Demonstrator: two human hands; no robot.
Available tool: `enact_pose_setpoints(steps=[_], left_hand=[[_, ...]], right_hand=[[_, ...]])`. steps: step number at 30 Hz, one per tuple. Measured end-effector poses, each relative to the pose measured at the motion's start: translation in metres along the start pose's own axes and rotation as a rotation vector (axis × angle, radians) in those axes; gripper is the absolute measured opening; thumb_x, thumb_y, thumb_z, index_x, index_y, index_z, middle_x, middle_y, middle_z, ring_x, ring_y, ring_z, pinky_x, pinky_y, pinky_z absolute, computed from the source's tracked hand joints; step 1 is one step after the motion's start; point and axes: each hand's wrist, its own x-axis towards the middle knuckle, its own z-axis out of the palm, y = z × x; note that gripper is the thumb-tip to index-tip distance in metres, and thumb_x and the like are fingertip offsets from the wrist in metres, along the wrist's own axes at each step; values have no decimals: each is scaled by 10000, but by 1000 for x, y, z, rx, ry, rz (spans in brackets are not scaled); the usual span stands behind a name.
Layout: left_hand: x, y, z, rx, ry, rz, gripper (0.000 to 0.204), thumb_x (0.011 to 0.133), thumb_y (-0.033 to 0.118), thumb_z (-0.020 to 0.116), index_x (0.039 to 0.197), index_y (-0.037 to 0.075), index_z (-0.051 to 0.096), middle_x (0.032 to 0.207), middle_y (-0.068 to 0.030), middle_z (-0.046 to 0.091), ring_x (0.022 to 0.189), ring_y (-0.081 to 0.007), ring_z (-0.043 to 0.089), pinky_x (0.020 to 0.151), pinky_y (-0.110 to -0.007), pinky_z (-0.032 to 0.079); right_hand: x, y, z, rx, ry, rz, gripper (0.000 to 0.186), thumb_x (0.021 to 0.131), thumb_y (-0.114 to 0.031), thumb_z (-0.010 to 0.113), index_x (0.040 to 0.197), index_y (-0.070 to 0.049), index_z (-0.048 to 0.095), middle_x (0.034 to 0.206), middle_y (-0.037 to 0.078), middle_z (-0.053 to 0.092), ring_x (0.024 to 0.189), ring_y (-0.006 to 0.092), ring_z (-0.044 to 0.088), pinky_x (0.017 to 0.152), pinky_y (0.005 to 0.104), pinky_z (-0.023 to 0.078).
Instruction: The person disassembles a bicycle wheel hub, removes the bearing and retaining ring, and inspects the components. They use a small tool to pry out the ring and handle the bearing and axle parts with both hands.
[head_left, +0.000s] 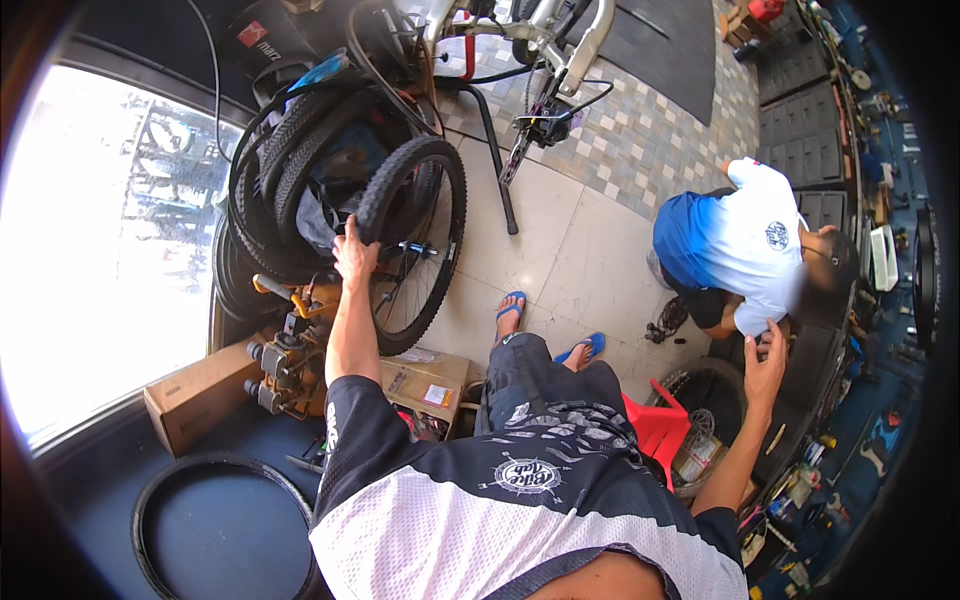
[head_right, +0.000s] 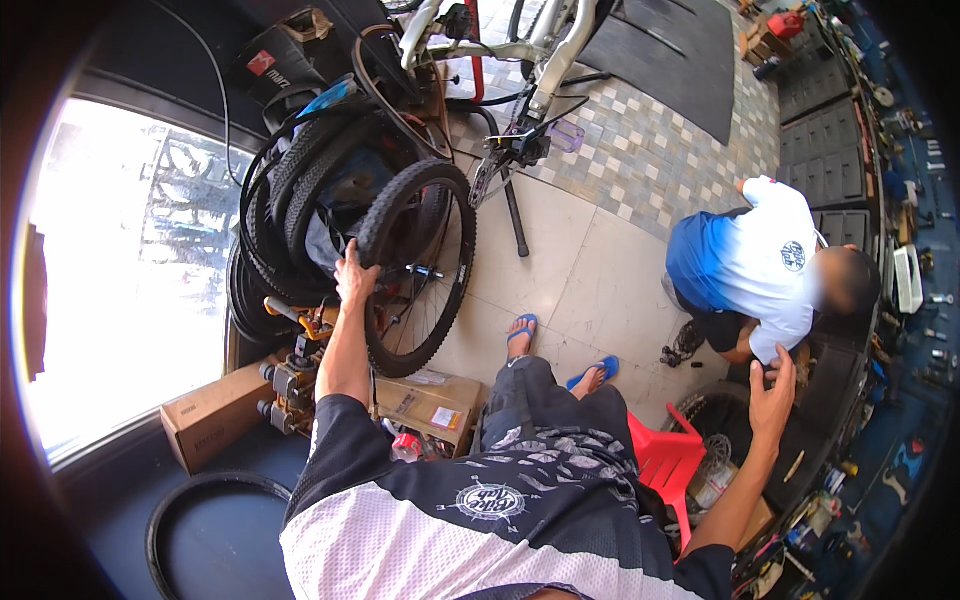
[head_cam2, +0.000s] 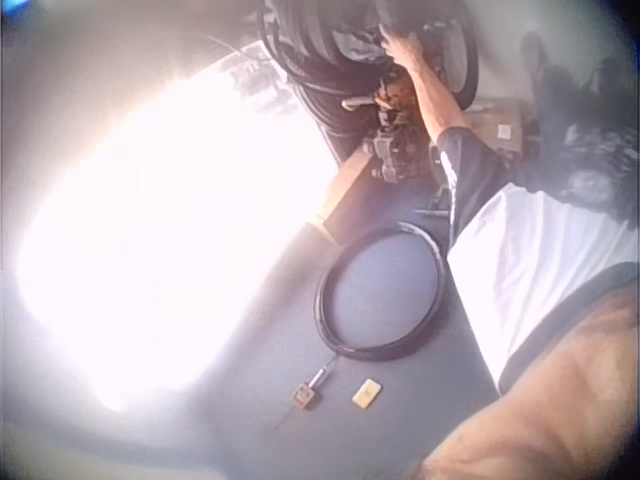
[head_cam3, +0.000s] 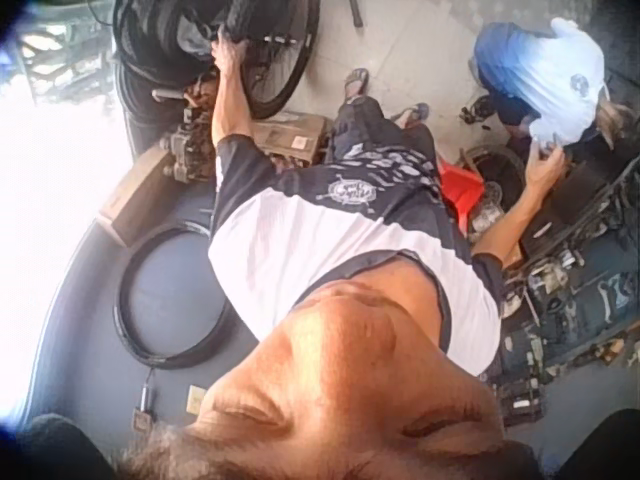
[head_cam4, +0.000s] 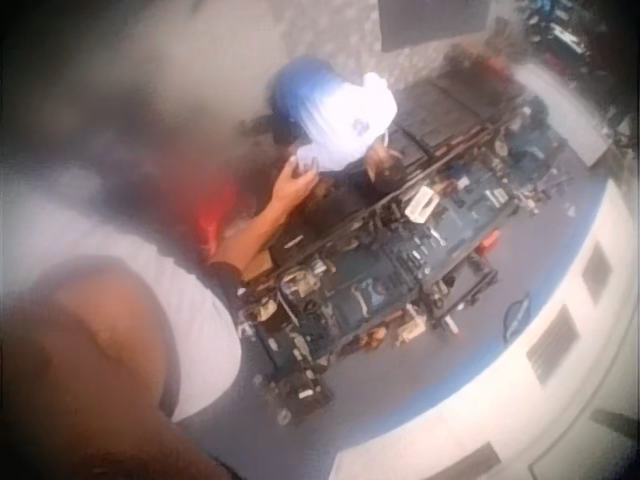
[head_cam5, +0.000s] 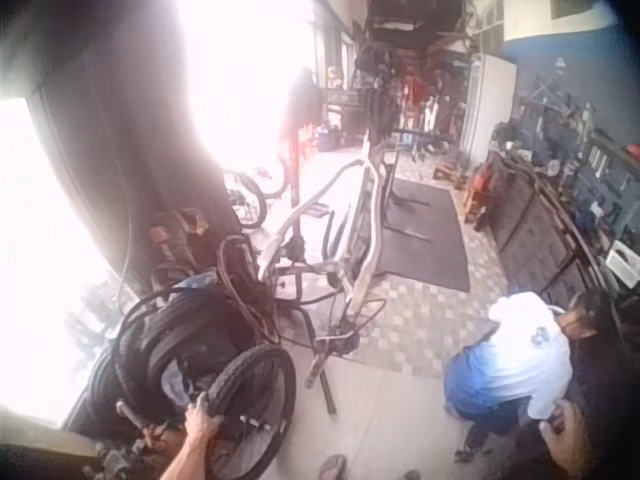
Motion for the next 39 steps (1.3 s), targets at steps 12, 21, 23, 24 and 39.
enact_pose_setpoints(steps=[12,21,23,24,39], left_hand=[[49,-20,-10,44,-18,-129,1093,801,258,792,1730,233,217,1609,-241,454,1507,-446,451,1185,-656,411],[23,12,24,83,237,152,909,883,344,773,1653,74,373,1561,-320,484,1459,-475,484,1215,-547,418],[-20,52,66,10,162,235,874,889,293,775,1636,53,389,1516,-345,511,1433,-478,500,1191,-537,440],[-29,53,94,9,156,385,836,871,271,779,1593,42,424,1425,-325,551,1343,-483,552,1133,-559,474],[-391,357,300,450,-978,1310,632,903,446,827,1370,54,662,1209,-265,752,1118,-423,742,960,-500,586]], right_hand=[[-46,-7,-7,-1,-222,223,544,973,-212,779,1475,-73,621,1137,150,668,861,229,644,840,381,560],[-98,32,3,135,-194,308,577,926,-196,834,1453,-64,640,1129,152,687,832,214,647,819,373,574],[-117,31,3,103,-185,383,598,922,-244,845,1452,-58,641,1188,183,706,920,253,705,858,391,592],[-124,33,5,103,-200,387,624,917,-268,849,1461,-56,628,1257,211,711,1064,319,740,907,430,600],[-331,256,-35,152,-75,928,697,884,-360,852,1440,-12,616,1251,268,721,1170,392,717,1006,476,566]])
